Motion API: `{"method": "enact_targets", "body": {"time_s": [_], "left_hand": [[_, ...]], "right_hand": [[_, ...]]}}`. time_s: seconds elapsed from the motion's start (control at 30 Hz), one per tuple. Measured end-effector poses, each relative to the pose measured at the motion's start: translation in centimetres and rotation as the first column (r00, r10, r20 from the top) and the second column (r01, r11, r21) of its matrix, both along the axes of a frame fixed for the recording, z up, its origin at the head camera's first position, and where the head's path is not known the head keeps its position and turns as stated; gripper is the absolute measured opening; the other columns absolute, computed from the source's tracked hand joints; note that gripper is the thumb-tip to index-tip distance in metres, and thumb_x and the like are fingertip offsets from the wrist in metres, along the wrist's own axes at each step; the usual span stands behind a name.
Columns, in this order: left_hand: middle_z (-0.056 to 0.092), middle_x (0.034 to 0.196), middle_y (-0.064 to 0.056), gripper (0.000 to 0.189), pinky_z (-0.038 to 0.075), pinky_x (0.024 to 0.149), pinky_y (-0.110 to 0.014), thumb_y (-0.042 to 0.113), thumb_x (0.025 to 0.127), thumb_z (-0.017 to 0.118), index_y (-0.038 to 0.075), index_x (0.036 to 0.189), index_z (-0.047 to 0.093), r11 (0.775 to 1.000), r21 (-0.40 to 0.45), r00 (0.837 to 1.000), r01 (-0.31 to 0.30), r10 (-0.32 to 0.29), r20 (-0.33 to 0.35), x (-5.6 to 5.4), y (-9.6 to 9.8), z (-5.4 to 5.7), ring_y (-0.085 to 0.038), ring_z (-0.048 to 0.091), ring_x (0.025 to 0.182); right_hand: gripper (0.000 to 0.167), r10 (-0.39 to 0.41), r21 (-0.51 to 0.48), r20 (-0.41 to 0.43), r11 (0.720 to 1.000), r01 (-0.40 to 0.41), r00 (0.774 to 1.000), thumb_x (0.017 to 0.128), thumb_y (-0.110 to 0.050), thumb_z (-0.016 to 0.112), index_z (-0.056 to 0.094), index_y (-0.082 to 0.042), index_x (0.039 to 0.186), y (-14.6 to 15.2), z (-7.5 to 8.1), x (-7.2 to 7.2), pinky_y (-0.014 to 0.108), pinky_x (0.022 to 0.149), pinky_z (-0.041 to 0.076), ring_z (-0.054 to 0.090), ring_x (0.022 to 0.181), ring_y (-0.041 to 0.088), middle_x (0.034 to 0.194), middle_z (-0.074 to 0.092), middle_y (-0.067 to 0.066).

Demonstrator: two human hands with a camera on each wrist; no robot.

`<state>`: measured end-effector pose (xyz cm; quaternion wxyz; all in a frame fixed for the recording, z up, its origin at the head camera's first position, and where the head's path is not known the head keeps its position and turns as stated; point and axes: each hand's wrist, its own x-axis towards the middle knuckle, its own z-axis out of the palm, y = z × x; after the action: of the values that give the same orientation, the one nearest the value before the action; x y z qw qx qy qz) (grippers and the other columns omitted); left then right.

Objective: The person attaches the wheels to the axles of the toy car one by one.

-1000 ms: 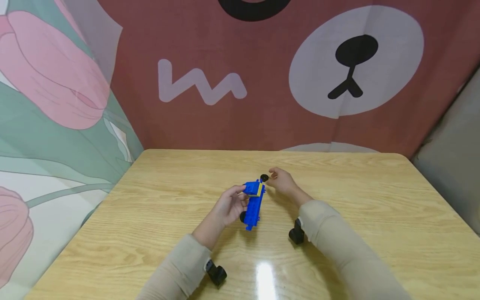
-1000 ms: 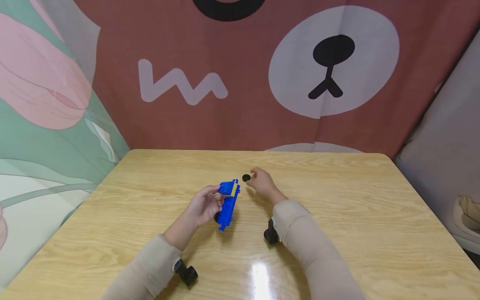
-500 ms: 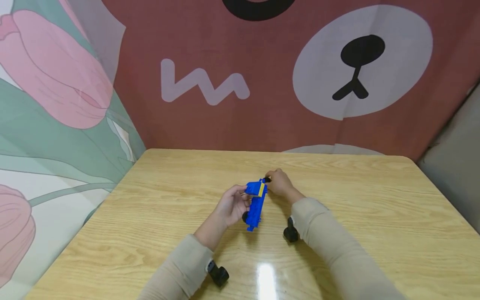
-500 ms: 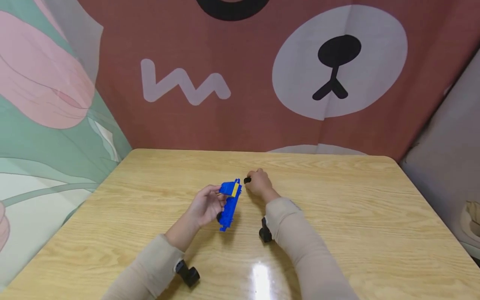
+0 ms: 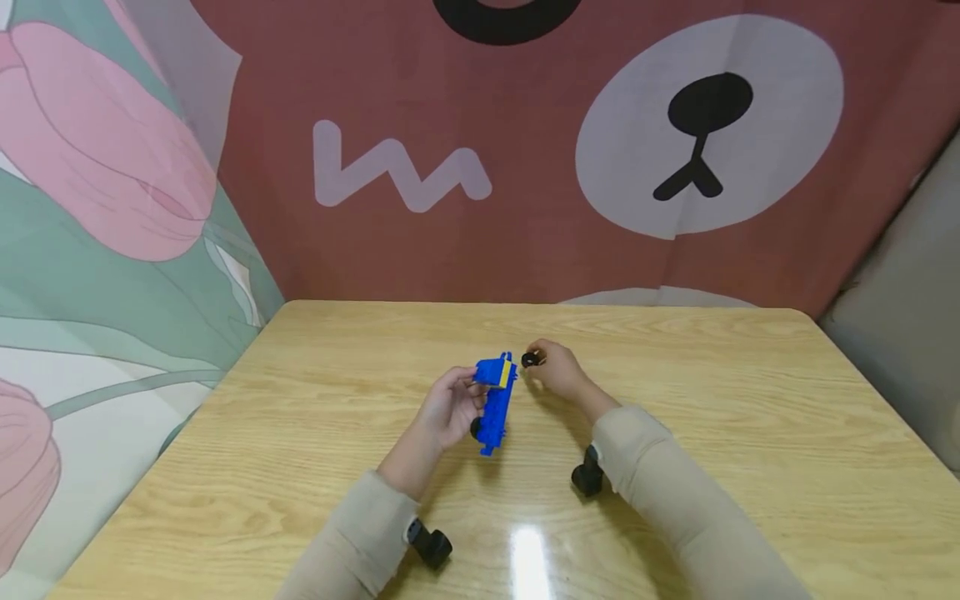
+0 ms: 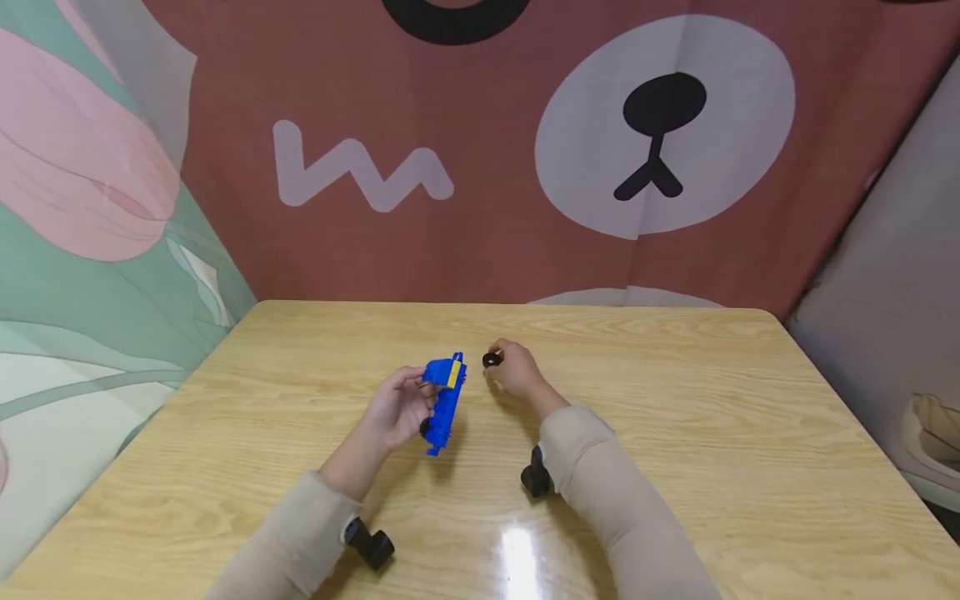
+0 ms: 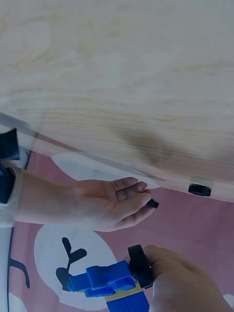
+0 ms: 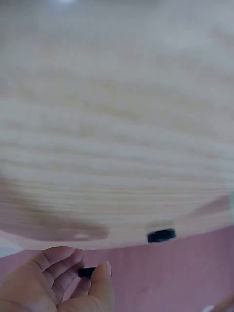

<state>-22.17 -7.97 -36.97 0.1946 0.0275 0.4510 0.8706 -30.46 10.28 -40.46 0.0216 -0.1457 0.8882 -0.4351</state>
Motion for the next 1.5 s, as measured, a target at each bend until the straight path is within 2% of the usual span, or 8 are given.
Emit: {"method": "enact_targets", "body": {"time_s": [0.2, 0.5, 0.67, 0.97, 1.2, 1.37, 1.5], "left_hand": [[0.043, 0.067, 0.002, 0.026, 0.032, 0.059, -0.021, 0.015, 0.089, 0.030, 0.013, 0.071, 0.049, 1.000, 0.016, 1.000, -0.013, 0.013, -0.016, 0.1, -0.2, 0.0, -0.010, 0.038, 0.063], [0.042, 0.067, 0.002, 0.025, 0.030, 0.060, -0.022, 0.016, 0.089, 0.031, 0.011, 0.073, 0.050, 0.997, 0.055, 0.998, -0.059, 0.059, -0.005, 0.0, -0.3, 0.3, -0.011, 0.038, 0.063], [0.040, 0.063, 0.004, 0.025, 0.029, 0.060, -0.023, 0.015, 0.089, 0.030, 0.012, 0.073, 0.049, 0.995, 0.077, 0.997, -0.056, 0.060, -0.052, 0.2, -0.3, 0.7, -0.011, 0.038, 0.062], [0.052, 0.072, 0.005, 0.027, 0.032, 0.064, -0.022, 0.014, 0.090, 0.027, 0.014, 0.081, 0.052, 0.993, 0.110, 0.991, -0.035, 0.049, -0.123, 0.9, -0.1, 1.6, -0.010, 0.041, 0.064], [0.054, 0.075, 0.004, 0.033, 0.035, 0.067, -0.023, 0.012, 0.089, 0.022, 0.014, 0.081, 0.054, 0.989, 0.151, 0.985, 0.007, 0.019, -0.170, 1.3, 0.2, 2.2, -0.010, 0.044, 0.067], [0.054, 0.079, 0.003, 0.035, 0.035, 0.071, -0.025, 0.010, 0.089, 0.021, 0.015, 0.082, 0.055, 0.987, 0.159, 0.983, -0.002, 0.031, -0.179, 1.6, 0.4, 2.6, -0.012, 0.047, 0.072], [0.054, 0.082, 0.002, 0.033, 0.034, 0.074, -0.026, 0.010, 0.089, 0.021, 0.015, 0.085, 0.053, 0.989, 0.149, 0.981, -0.004, 0.033, -0.194, 1.8, 0.5, 2.8, -0.014, 0.047, 0.075]], "right_hand": [[0.034, -0.009, -0.125, -0.019, 0.992, 0.007, 1.000, 0.078, -0.002, 0.060, 0.051, 0.001, 0.111, -0.3, 0.4, 1.4, 0.034, 0.069, 0.046, 0.055, 0.084, 0.026, 0.090, 0.057, 0.014], [0.034, -0.031, -0.266, -0.038, 0.964, 0.020, 0.999, 0.079, -0.004, 0.061, 0.051, -0.002, 0.111, -0.8, 2.3, 3.7, 0.029, 0.063, 0.045, 0.050, 0.077, 0.021, 0.088, 0.052, 0.010], [0.032, -0.019, -0.327, -0.075, 0.945, -0.007, 0.997, 0.078, -0.004, 0.061, 0.052, -0.003, 0.109, -0.7, 3.8, 5.1, 0.029, 0.065, 0.046, 0.052, 0.077, 0.021, 0.088, 0.054, 0.011], [0.033, 0.025, -0.358, -0.149, 0.931, -0.077, 0.989, 0.079, -0.005, 0.061, 0.051, -0.002, 0.110, -0.4, 5.5, 7.3, 0.029, 0.066, 0.047, 0.053, 0.078, 0.021, 0.089, 0.056, 0.010], [0.033, 0.040, -0.367, -0.210, 0.923, -0.116, 0.977, 0.078, -0.005, 0.061, 0.052, -0.004, 0.110, -0.1, 6.5, 8.7, 0.028, 0.067, 0.048, 0.055, 0.077, 0.018, 0.090, 0.058, 0.008], [0.032, 0.067, -0.413, -0.232, 0.896, -0.161, 0.970, 0.080, -0.004, 0.060, 0.050, -0.002, 0.110, 0.1, 7.0, 9.3, 0.028, 0.067, 0.048, 0.055, 0.078, 0.019, 0.090, 0.058, 0.012], [0.030, 0.117, -0.486, -0.220, 0.848, -0.213, 0.968, 0.082, 0.001, 0.054, 0.045, 0.002, 0.111, 0.1, 7.2, 9.8, 0.032, 0.071, 0.048, 0.056, 0.081, 0.019, 0.094, 0.056, 0.020]]}}
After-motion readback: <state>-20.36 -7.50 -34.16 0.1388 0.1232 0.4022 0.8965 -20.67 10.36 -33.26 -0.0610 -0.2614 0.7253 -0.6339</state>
